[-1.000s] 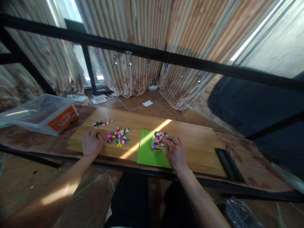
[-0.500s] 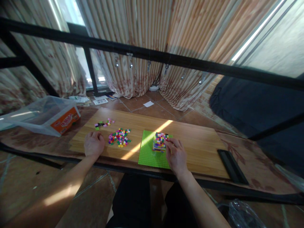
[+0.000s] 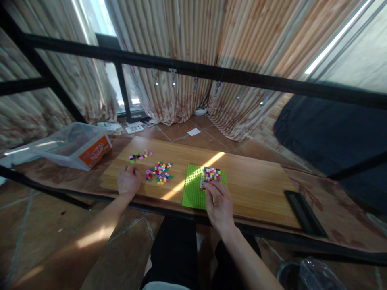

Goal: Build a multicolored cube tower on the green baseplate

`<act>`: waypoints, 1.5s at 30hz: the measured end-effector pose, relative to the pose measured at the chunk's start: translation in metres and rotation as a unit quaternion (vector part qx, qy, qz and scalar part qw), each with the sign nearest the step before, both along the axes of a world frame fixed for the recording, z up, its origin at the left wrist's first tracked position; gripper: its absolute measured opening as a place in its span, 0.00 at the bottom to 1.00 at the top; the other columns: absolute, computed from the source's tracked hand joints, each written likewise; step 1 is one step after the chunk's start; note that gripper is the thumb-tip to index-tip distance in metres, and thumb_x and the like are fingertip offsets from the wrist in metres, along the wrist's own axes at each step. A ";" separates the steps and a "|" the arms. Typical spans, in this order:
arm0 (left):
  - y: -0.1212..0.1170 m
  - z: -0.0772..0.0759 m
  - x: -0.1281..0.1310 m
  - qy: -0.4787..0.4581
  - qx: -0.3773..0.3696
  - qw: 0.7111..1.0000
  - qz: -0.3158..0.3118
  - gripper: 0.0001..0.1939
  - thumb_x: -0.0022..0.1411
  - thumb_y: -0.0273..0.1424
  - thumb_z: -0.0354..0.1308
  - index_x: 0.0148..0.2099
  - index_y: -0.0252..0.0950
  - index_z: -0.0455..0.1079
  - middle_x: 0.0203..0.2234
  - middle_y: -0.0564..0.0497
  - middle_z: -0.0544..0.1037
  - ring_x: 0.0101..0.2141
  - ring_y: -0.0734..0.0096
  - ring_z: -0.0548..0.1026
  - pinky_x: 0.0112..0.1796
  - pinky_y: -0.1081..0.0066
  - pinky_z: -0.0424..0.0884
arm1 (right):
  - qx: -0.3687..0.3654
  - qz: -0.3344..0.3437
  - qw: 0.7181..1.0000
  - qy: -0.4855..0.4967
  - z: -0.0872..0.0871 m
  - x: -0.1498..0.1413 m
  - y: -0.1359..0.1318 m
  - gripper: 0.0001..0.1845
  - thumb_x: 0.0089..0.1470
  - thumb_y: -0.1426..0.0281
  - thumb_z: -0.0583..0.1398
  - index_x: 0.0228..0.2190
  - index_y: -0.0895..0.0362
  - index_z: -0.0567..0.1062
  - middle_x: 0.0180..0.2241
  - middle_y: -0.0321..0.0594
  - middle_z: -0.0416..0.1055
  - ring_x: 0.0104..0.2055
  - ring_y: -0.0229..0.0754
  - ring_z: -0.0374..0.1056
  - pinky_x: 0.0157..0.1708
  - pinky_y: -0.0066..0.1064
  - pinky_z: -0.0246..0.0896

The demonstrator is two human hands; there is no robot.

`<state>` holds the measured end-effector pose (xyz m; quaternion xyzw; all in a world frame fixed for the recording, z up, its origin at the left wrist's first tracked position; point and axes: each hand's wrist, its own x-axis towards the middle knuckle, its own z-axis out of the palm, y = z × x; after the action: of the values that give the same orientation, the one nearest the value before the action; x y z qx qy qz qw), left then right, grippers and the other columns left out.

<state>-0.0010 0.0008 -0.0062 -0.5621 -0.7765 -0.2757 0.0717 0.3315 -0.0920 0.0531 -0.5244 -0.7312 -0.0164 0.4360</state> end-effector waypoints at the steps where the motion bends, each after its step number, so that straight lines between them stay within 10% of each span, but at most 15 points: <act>1: 0.000 0.000 0.000 -0.002 -0.001 1.000 -0.002 0.14 0.61 0.28 0.46 0.42 0.32 0.73 0.38 0.39 0.74 0.44 0.53 0.70 0.46 0.59 0.65 | -0.017 0.021 1.000 0.006 -0.004 -0.012 -0.005 0.11 0.60 0.71 0.55 0.40 0.52 0.78 0.41 0.44 0.74 0.44 0.45 0.70 0.45 0.39 0.68; 10: -0.003 0.003 0.003 -0.015 -0.005 1.000 -0.005 0.13 0.61 0.27 0.47 0.41 0.33 0.72 0.38 0.39 0.73 0.43 0.53 0.70 0.46 0.57 0.65 | -0.158 0.098 0.982 0.020 -0.042 -0.084 0.009 0.12 0.60 0.72 0.53 0.39 0.54 0.77 0.38 0.44 0.74 0.41 0.45 0.71 0.43 0.38 0.68; 26: -0.003 0.001 0.002 -0.017 -0.007 1.000 -0.005 0.13 0.61 0.28 0.47 0.41 0.34 0.72 0.38 0.39 0.73 0.43 0.53 0.70 0.46 0.57 0.65 | -0.118 0.050 0.986 -0.104 -0.048 -0.115 0.081 0.12 0.56 0.76 0.54 0.34 0.58 0.78 0.33 0.46 0.71 0.38 0.47 0.65 0.42 0.37 0.62; 45: -0.001 0.002 -0.001 0.011 0.008 1.000 -0.005 0.14 0.61 0.28 0.46 0.42 0.32 0.73 0.36 0.39 0.74 0.42 0.53 0.70 0.44 0.59 0.66 | -0.127 0.003 0.984 0.122 -0.008 -0.018 -0.008 0.11 0.59 0.70 0.55 0.37 0.52 0.77 0.37 0.42 0.75 0.37 0.43 0.72 0.37 0.34 0.68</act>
<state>-0.0023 -0.0002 -0.0046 -0.5681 -0.7708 -0.2760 0.0838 0.3134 -0.0998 0.0446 -0.5715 -0.6700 0.1422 0.4519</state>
